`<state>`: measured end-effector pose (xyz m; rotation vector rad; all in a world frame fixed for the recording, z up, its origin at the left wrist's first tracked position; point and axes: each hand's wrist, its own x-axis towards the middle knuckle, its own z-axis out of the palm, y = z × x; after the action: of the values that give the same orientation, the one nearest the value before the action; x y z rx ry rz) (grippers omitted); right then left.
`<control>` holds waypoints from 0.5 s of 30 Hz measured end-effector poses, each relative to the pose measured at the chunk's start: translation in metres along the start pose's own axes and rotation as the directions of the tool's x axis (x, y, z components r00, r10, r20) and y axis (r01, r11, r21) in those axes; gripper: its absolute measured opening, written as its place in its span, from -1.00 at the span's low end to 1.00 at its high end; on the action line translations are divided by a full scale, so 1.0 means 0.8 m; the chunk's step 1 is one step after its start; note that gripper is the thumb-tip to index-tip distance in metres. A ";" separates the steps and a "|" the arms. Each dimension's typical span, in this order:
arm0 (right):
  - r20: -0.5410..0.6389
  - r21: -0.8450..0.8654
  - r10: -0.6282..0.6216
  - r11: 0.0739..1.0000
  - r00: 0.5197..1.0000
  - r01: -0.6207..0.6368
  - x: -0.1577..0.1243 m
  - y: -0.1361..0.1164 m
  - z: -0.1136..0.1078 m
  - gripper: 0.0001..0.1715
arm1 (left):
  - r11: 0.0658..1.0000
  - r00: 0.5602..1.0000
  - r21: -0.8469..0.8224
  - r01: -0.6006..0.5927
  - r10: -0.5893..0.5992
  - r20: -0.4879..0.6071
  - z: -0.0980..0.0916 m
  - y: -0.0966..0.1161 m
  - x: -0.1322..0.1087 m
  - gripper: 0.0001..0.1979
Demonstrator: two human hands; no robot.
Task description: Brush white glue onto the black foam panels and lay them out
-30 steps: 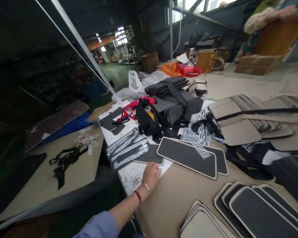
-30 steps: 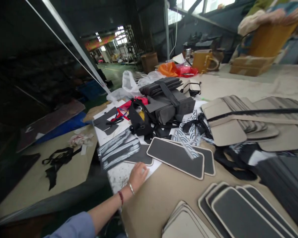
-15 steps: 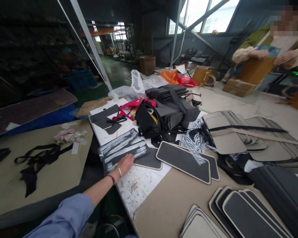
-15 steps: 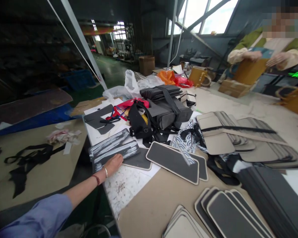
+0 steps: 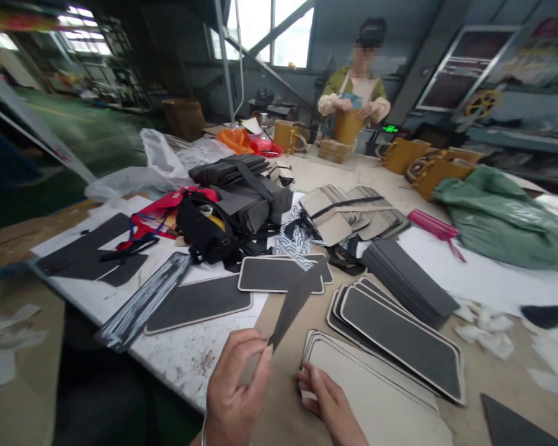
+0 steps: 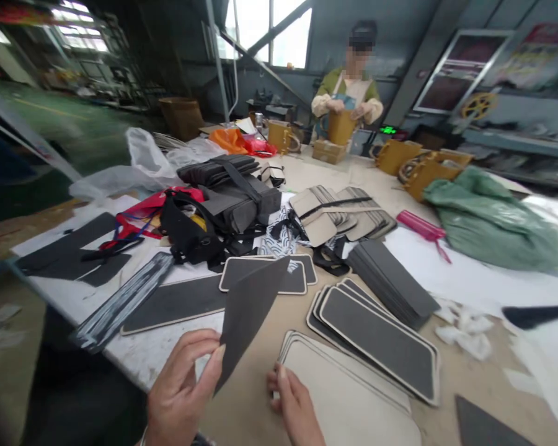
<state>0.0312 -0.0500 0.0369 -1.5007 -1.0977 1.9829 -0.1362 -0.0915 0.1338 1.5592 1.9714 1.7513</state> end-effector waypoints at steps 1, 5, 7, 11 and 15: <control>0.050 0.076 0.013 0.997 0.999 -0.017 -0.003 -0.006 0.002 -0.17 | 0.996 0.999 -0.079 0.046 -0.048 -0.022 0.013 0.007 -0.002 -0.91; 0.095 0.219 -0.116 0.971 0.989 0.092 -0.027 -0.018 -0.005 -0.32 | 0.915 0.961 -0.311 0.257 -0.275 -0.015 0.053 0.022 -0.013 -0.94; -0.015 0.235 -0.074 0.969 0.997 0.075 -0.035 -0.011 -0.016 -0.32 | 0.873 0.934 -0.350 0.340 -0.358 0.016 0.065 0.026 -0.018 -0.90; -0.018 0.438 0.213 0.880 0.977 -0.184 -0.041 0.014 -0.027 -0.26 | 0.812 0.900 -0.399 0.426 -0.425 0.095 0.080 0.036 -0.027 -0.90; 0.239 0.614 0.206 0.725 0.949 -0.312 -0.045 0.012 -0.019 -0.50 | 0.780 0.882 -0.415 0.469 -0.443 0.164 0.093 0.051 -0.030 -0.89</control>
<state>0.0583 -0.0767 0.0497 -1.1639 -0.1660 2.3606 -0.0524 -0.0634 0.1271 0.8768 1.5809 1.7459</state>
